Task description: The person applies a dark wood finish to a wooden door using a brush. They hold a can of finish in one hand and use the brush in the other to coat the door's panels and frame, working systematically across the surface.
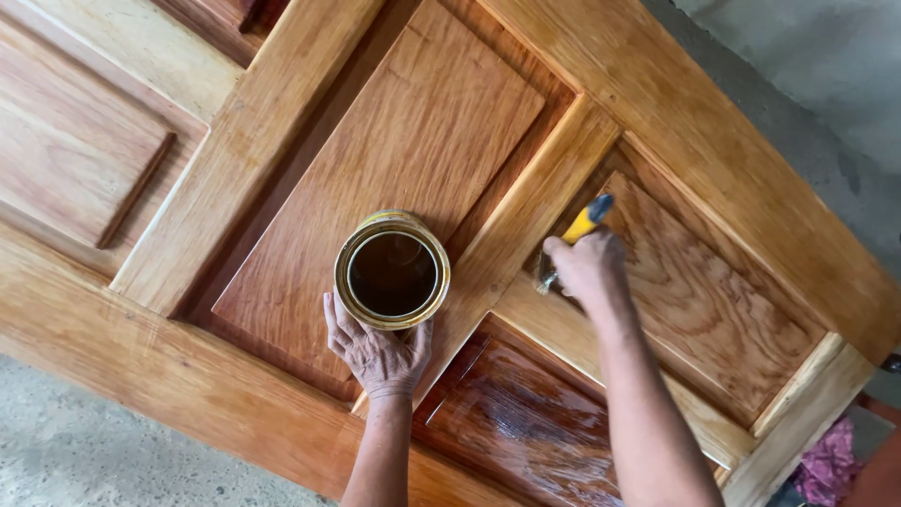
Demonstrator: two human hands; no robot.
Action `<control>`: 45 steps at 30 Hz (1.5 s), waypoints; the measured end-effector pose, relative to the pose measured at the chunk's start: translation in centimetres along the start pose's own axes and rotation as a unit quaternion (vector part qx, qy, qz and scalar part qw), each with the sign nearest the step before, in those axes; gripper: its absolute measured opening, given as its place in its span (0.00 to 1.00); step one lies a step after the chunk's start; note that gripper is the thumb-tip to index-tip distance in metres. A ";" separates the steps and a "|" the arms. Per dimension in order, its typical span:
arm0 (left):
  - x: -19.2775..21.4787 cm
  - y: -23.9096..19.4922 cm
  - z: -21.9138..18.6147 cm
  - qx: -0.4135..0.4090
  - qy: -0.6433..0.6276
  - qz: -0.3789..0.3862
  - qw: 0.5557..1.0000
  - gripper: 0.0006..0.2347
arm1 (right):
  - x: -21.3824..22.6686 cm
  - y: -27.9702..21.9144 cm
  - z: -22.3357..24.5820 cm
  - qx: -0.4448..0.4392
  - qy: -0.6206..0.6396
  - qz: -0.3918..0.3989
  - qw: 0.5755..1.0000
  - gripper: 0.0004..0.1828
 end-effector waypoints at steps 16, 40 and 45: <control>-0.5 -0.1 1.0 -0.002 -0.014 -0.016 1.000 0.44 | 4.4 8.0 0.3 0.125 0.064 -0.198 0.970 0.12; -3.2 -1.3 2.2 0.026 0.106 0.050 0.993 0.46 | 8.8 6.4 -22.8 0.001 0.531 -0.240 0.812 0.13; -2.5 -1.1 1.2 -0.010 0.106 0.018 0.994 0.47 | 11.1 7.1 -29.1 0.058 0.422 -0.427 0.797 0.15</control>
Point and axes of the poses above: each hand's wrist, its own y-axis towards the middle knuckle, its own x-axis out of the back of the hand, z = x × y, the point moved 4 cm from there along y, towards the middle knuckle, and after that the axes turned 6 degrees about x, right-handed, at the moved point
